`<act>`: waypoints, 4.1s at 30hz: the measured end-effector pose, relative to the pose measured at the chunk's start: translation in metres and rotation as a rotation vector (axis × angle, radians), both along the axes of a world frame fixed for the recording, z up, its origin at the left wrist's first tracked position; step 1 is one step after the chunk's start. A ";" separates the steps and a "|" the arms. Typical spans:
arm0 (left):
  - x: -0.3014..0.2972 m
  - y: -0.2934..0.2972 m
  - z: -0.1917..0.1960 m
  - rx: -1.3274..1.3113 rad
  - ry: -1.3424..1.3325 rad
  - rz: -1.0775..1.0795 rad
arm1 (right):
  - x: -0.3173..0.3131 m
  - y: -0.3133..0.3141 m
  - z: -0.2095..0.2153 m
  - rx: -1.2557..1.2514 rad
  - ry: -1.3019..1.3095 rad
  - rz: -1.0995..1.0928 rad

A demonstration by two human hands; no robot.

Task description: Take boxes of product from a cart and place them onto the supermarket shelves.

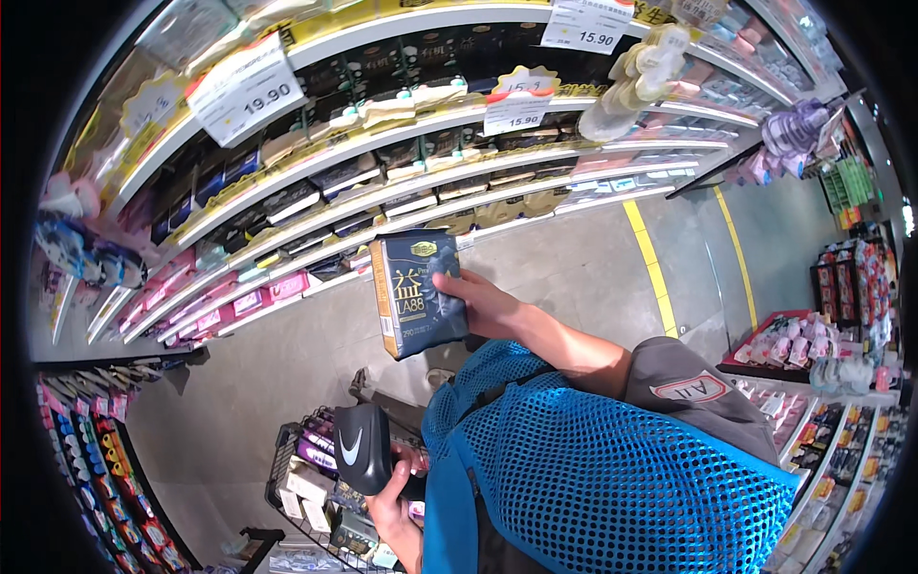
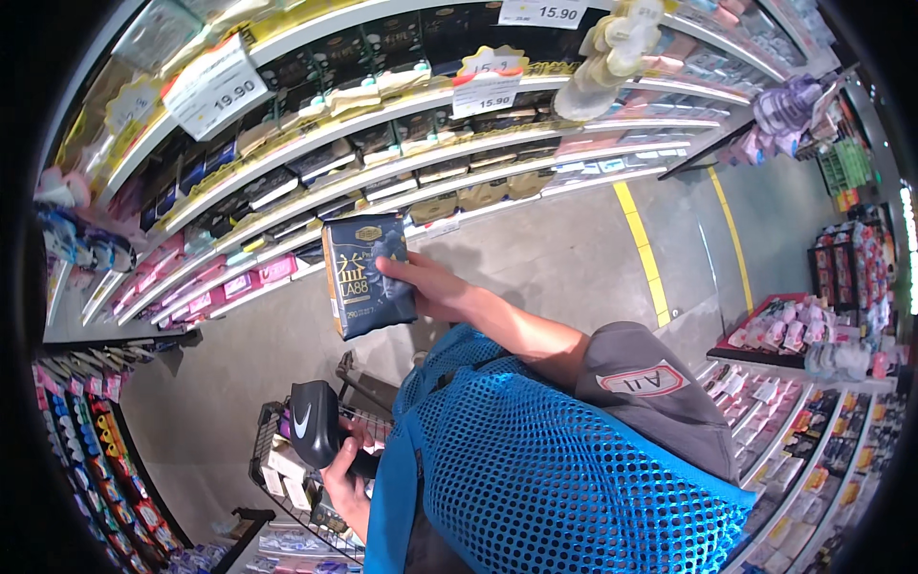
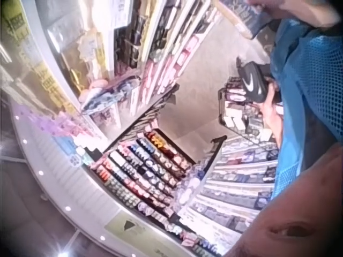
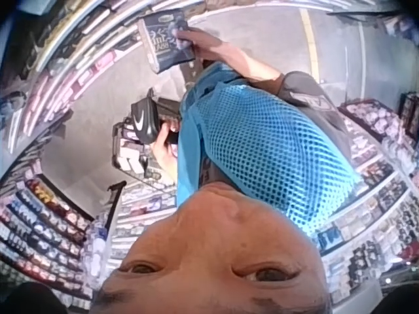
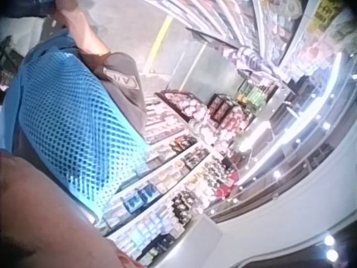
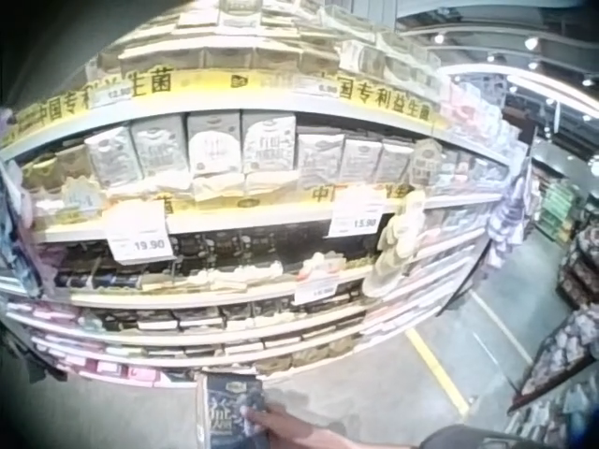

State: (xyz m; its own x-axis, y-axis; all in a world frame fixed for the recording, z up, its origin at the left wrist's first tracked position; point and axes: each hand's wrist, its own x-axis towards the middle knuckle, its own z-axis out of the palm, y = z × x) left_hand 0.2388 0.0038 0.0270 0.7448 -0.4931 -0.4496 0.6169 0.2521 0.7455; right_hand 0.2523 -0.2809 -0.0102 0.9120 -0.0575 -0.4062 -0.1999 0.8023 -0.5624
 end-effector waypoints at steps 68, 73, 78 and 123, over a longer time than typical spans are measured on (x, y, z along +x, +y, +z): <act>-0.160 -0.204 -0.040 0.632 0.294 0.069 | 0.061 -0.453 0.007 -1.822 -0.311 -0.749; -0.163 -0.218 -0.039 0.670 0.278 0.060 | 0.055 -0.460 0.016 -2.228 -0.327 -0.559; -0.160 -0.235 -0.030 0.686 0.293 0.047 | 0.054 -0.468 0.025 -2.792 -0.605 -0.625; -0.164 -0.203 -0.019 0.565 0.071 0.122 | -0.065 -0.297 -0.064 -1.966 -0.615 -0.132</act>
State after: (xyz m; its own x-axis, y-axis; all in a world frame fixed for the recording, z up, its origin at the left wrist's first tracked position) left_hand 0.0744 -0.1990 0.0078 0.7395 -0.0745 -0.6691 0.6620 -0.1005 0.7428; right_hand 0.1875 -0.5783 -0.0739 0.8302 -0.0024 0.5575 0.3050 -0.8351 -0.4578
